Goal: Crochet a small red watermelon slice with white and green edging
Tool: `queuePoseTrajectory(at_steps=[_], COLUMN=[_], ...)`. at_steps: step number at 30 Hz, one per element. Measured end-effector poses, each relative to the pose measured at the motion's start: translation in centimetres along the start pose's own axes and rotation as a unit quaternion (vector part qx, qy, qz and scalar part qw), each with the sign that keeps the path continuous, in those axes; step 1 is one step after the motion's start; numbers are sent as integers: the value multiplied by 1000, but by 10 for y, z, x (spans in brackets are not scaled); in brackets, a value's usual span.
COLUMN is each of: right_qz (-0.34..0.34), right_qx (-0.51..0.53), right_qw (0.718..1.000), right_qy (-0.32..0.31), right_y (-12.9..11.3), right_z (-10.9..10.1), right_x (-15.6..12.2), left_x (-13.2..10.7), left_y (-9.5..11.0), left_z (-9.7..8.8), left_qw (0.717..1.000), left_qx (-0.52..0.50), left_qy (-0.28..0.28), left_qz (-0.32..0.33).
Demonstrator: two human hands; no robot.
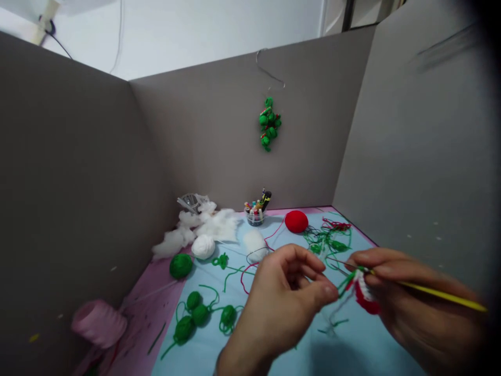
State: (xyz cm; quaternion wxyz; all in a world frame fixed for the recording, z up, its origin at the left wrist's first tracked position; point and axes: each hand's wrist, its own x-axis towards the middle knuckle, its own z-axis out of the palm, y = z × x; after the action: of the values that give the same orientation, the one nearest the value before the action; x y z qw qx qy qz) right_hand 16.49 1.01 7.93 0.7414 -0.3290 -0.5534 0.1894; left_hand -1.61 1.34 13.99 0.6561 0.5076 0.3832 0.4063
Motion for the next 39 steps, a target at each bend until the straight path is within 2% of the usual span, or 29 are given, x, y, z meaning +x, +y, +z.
queuePoseTrajectory(at_steps=[2,6,11,15,22,25,27,29,32,35,37,39], right_qz=[-4,2,5,22,56,102,160,234,303,314,302,266], right_qx=[15,48,64,71,120,143,166,205,254,257,235,206], right_qw=[1000,999,998,997,991,984,973,950,917,912,921,937], right_qy=[-6,-9,-21,-7,-20,-15,-12,-22,-53,-64,-77,-92], right_y=[-4,-5,-4,-4,-2,-4,-5,-5,-1,4,3,-1], right_z=[6,11,10,8,7,7,8,9,9,9,11,13], right_x=[5,10,7,4,5,4,4,3,1,-1,-1,1], left_x=[-2,-3,-6,-9,-12,-13,-14,-13,-12,-12,-12,-12], left_y=[2,4,5,4,4,5,4,2,-3,-5,-5,-4], left_z=[-4,-9,-10,-8,-5,-6,-7,-7,-5,0,2,2], left_qw=[999,998,986,981,974,971,966,959,930,901,911,943], left_qx=[38,48,127,160,195,214,232,252,303,352,335,247], left_qy=[-16,2,4,16,31,18,7,14,51,73,59,19], left_qz=[13,37,106,105,109,105,111,131,200,241,235,221])
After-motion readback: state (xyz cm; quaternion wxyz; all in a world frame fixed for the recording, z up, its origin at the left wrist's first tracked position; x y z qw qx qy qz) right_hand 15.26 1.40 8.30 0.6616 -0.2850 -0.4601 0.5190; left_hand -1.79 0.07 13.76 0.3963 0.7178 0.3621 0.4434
